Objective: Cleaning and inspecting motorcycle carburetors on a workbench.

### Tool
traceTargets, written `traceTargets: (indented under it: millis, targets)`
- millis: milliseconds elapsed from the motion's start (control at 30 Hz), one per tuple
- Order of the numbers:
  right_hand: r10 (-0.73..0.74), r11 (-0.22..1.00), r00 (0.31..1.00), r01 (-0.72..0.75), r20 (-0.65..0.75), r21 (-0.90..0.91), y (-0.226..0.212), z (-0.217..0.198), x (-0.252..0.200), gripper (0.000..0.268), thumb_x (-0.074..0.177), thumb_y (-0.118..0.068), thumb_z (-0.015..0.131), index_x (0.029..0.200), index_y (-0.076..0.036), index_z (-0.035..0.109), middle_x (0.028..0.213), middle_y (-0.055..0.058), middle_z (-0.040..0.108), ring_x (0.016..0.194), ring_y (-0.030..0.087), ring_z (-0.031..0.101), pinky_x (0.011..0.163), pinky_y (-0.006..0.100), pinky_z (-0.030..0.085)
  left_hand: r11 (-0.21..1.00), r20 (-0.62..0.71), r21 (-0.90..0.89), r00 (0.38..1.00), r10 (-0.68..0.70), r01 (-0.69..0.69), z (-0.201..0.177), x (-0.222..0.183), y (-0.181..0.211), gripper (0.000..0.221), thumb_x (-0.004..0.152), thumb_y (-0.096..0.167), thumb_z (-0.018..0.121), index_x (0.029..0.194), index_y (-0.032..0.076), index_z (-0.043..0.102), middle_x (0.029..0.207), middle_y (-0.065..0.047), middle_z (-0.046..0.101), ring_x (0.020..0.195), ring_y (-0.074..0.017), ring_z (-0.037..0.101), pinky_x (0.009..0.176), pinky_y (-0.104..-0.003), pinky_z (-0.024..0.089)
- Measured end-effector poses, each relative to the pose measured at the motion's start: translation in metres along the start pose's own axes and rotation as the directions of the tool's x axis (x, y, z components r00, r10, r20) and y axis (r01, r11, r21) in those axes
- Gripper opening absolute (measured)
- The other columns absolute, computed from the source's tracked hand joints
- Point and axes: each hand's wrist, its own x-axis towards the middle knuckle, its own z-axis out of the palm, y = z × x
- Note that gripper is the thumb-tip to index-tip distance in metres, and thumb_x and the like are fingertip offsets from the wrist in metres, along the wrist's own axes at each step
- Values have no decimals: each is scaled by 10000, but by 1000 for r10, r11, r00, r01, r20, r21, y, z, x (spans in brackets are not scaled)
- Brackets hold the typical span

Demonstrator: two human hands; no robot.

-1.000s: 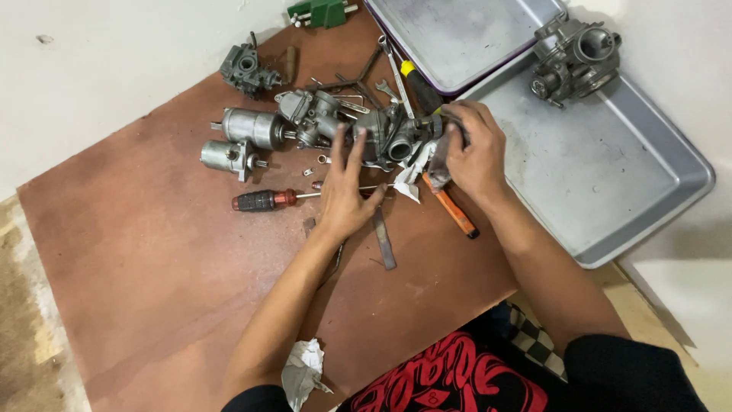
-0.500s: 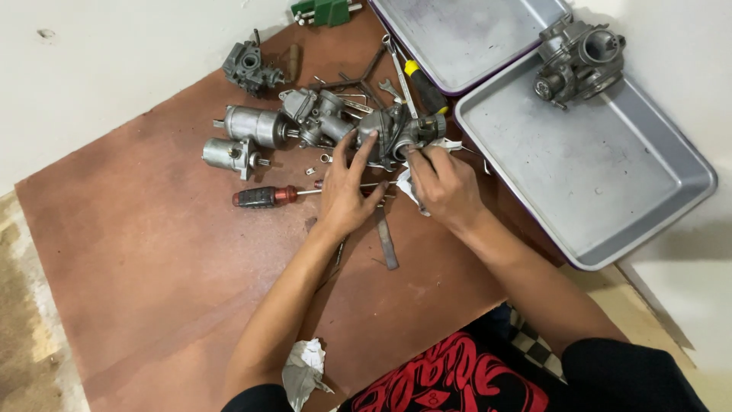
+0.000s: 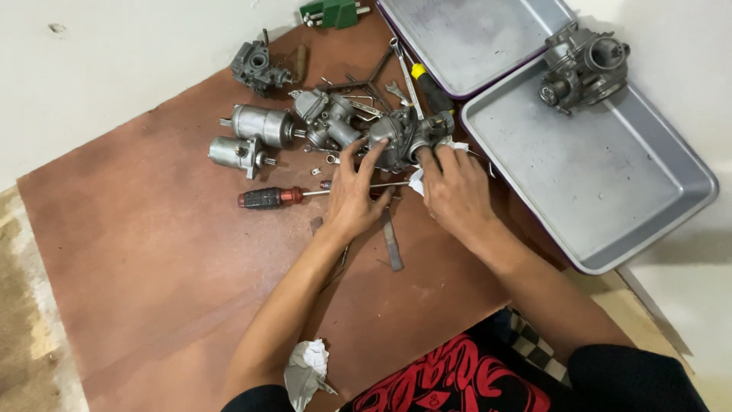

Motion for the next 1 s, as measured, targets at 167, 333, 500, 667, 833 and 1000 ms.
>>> traceTargets:
  millis: [167,333,500,667,833,1000]
  targets:
    - [79,996,993,-83,91,43,-7,1,-5,280,875,-142,590,1120,-54,691,862,66,520,700,274,630,560,361,516,1000,3,15,1000,11,-11,-10,-1,14,917,752,197,877,1533,294,405,1433,-197,366,1180,-498,611,953,-565,535]
    - [346,733,890,-454,298,506,-22,-41,25,175,910,-73,668,1059,-1,726,851,163,620,795,411,679,640,451,537,999,7,37,1000,11,-11,-7,0,12,919,764,201,858,1539,351,387,1435,-187,363,1120,-507,636,923,-569,552]
    - [636,-141,495,-680,592,720,-33,-59,45,197,895,-74,700,1068,-51,792,871,35,723,830,87,635,673,230,503,994,13,105,1000,17,-18,-20,3,28,808,777,222,855,1475,361,472,1440,-202,365,1027,-532,663,886,-589,569]
    - [367,633,860,-510,355,582,-6,-37,20,206,909,-116,693,1086,-118,798,918,102,724,813,267,717,667,361,553,994,11,110,1000,-20,19,-11,1,19,734,771,258,852,1412,357,508,1443,-175,366,1039,-506,663,909,-555,553]
    - [-37,999,989,34,142,23,9,-32,17,221,901,-162,612,1068,-154,756,870,25,566,649,213,659,522,321,527,989,8,146,1000,7,-8,-15,0,22,717,784,278,848,1409,357,505,1428,-158,380,1090,-464,662,900,-522,538]
    - [-10,992,998,2,62,129,11,9,-10,234,894,-154,575,1077,-161,721,894,-8,532,669,183,634,572,285,524,984,6,172,999,41,-41,-9,0,16,725,786,270,844,1420,356,502,1404,-164,403,1088,-441,662,878,-485,512]
